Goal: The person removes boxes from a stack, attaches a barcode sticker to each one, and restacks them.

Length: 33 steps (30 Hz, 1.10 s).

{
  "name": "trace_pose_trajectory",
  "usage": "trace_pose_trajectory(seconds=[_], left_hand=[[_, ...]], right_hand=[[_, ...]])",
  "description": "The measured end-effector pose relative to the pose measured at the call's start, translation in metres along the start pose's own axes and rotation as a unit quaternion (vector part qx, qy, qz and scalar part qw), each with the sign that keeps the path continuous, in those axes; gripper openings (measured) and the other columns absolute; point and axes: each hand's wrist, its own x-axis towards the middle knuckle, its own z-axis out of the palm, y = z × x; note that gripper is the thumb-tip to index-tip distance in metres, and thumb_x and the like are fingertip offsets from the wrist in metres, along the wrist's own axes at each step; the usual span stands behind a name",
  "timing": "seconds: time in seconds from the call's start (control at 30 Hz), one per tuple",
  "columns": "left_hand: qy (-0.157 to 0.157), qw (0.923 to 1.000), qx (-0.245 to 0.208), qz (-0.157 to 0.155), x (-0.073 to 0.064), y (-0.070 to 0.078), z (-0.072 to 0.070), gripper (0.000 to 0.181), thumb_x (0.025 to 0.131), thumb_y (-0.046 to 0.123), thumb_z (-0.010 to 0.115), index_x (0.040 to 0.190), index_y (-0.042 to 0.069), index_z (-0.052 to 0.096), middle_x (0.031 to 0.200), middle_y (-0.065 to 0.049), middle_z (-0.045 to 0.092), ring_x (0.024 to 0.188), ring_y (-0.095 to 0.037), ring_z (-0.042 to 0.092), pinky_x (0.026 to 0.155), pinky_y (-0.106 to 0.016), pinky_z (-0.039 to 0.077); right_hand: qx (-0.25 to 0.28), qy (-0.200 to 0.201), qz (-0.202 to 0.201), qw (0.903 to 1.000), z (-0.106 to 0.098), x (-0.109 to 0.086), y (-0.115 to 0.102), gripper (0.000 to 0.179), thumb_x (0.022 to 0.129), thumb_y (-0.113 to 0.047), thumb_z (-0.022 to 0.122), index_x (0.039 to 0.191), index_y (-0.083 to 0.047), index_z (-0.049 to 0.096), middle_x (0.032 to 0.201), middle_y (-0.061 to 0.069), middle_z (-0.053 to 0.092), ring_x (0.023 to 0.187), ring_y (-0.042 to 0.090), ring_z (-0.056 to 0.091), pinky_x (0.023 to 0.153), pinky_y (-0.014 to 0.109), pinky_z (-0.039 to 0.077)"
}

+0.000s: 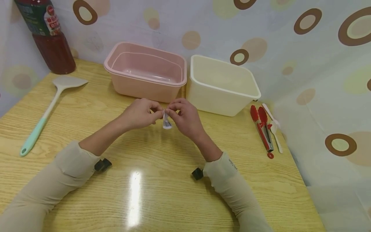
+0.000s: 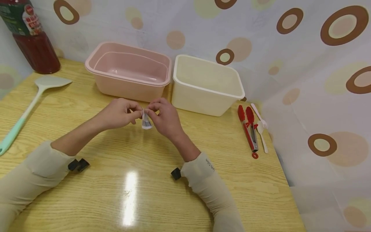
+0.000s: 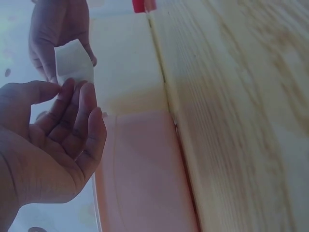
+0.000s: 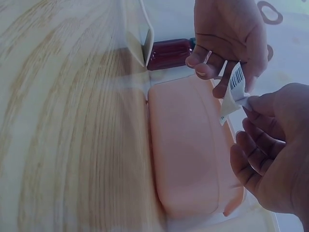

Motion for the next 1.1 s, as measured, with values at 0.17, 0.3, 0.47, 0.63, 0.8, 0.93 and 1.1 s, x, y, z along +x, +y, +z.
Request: trace_pose_trajectory(seconds=[0.17,0.3,0.47,0.63,0.8,0.93,1.1], left_hand=[[0.033,0.9992,-0.021,0.005,0.0011,0.0003,0.0000,0.020,0.097,0.027,0.062,0.098,0.016,0.078,0.100,-0.003,0.077,0.075,-0.018,0.070,0.058,-0.031,0.050],[0.038,0.9985,-0.038,0.006,0.0029,-0.0010,-0.0001,0.019,0.095,0.024,0.063,0.096,0.013,0.079,0.097,-0.005,0.077,0.074,-0.020,0.071,0.057,-0.031,0.049],[0.034,0.9984,-0.044,0.005,0.0046,-0.0030,-0.0002,0.018,0.094,0.023,0.063,0.096,0.013,0.079,0.096,-0.005,0.077,0.075,-0.021,0.071,0.058,-0.030,0.050],[0.037,0.9982,-0.045,0.012,0.0050,-0.0029,-0.0011,0.019,0.094,0.022,0.062,0.096,0.013,0.079,0.096,-0.004,0.077,0.075,-0.020,0.072,0.057,-0.030,0.049],[0.043,0.9982,-0.039,0.018,0.0048,-0.0032,-0.0017,0.019,0.095,0.022,0.062,0.096,0.013,0.079,0.096,-0.004,0.078,0.074,-0.018,0.071,0.055,-0.029,0.047],[0.043,0.9980,-0.044,0.014,0.0043,-0.0036,-0.0024,0.020,0.095,0.022,0.062,0.098,0.012,0.079,0.096,-0.004,0.077,0.074,-0.018,0.070,0.054,-0.029,0.045],[0.042,0.9978,-0.052,0.005,0.0041,-0.0044,-0.0037,0.020,0.096,0.022,0.062,0.099,0.011,0.078,0.097,-0.005,0.077,0.076,-0.020,0.070,0.054,-0.028,0.044]], right_hand=[[0.005,0.010,0.000,0.9999,-0.0040,0.0007,-0.0002,0.016,0.097,-0.017,0.069,0.094,-0.004,0.078,0.112,0.007,0.068,0.097,0.019,0.061,0.072,0.027,0.050],[0.010,0.010,0.002,0.9999,-0.0052,0.0014,0.0022,0.015,0.097,-0.018,0.070,0.092,-0.005,0.077,0.113,0.006,0.067,0.098,0.019,0.061,0.072,0.027,0.050],[0.011,0.007,0.004,0.9999,-0.0046,0.0017,0.0052,0.016,0.098,-0.017,0.068,0.092,-0.005,0.076,0.113,0.007,0.066,0.099,0.019,0.060,0.073,0.027,0.049],[0.008,0.012,0.005,0.9999,-0.0068,0.0012,0.0052,0.016,0.099,-0.017,0.067,0.093,-0.005,0.075,0.114,0.007,0.066,0.098,0.019,0.059,0.073,0.027,0.048],[0.016,0.014,0.003,0.9998,-0.0076,0.0016,0.0070,0.016,0.100,-0.017,0.066,0.093,-0.005,0.074,0.113,0.007,0.066,0.099,0.019,0.060,0.073,0.028,0.047],[0.021,0.015,0.006,0.9996,-0.0080,0.0018,0.0078,0.016,0.100,-0.017,0.065,0.094,-0.005,0.074,0.113,0.007,0.066,0.101,0.019,0.060,0.073,0.028,0.047],[0.026,0.016,0.010,0.9995,-0.0090,0.0024,0.0073,0.017,0.100,-0.018,0.065,0.093,-0.005,0.073,0.114,0.007,0.066,0.100,0.020,0.059,0.073,0.028,0.046]])
